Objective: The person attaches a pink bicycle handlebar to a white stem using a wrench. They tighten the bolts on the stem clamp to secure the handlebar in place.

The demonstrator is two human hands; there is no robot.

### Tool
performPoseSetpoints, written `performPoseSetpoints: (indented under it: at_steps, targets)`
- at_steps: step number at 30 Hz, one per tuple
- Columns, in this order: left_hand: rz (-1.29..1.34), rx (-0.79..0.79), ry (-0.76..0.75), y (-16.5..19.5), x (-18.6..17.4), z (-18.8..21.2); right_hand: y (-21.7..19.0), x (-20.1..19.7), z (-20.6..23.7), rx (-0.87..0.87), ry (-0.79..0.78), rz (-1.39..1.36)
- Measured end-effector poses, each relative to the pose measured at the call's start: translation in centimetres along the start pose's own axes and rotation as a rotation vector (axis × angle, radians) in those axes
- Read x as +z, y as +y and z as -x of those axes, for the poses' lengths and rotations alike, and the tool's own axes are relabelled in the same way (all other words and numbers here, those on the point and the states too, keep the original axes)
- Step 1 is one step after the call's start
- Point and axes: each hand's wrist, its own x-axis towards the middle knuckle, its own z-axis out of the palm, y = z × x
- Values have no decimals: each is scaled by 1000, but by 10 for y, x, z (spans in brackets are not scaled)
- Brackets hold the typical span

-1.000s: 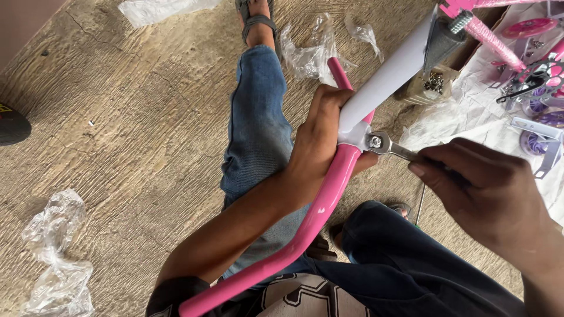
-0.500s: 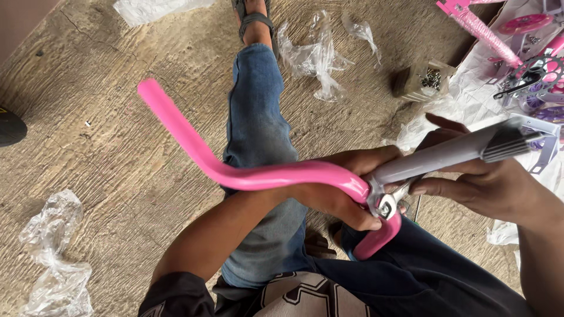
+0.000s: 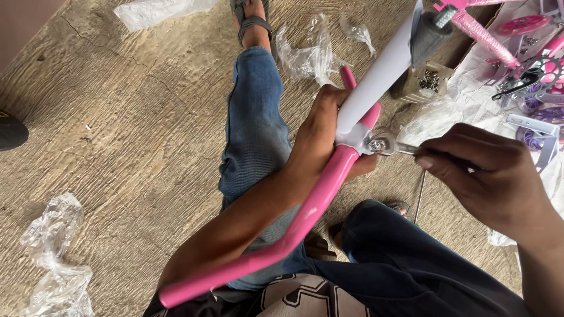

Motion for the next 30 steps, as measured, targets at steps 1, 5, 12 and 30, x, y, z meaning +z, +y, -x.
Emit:
performPoseSetpoints:
  at_steps: [1,5,12,30]
  targets:
    - [-38,11,15,1,-2,1,-3,1,-1,14,-2,5]
    - [-48,-7,10,3,-5,2,-5,2,-1,13,-16,10]
    - [214,-172,23,3,2,-1,-3,7,-4,40,-32,298]
    - [817,-371,-205,1,-10,-6,37,33,16,93,-61,-640]
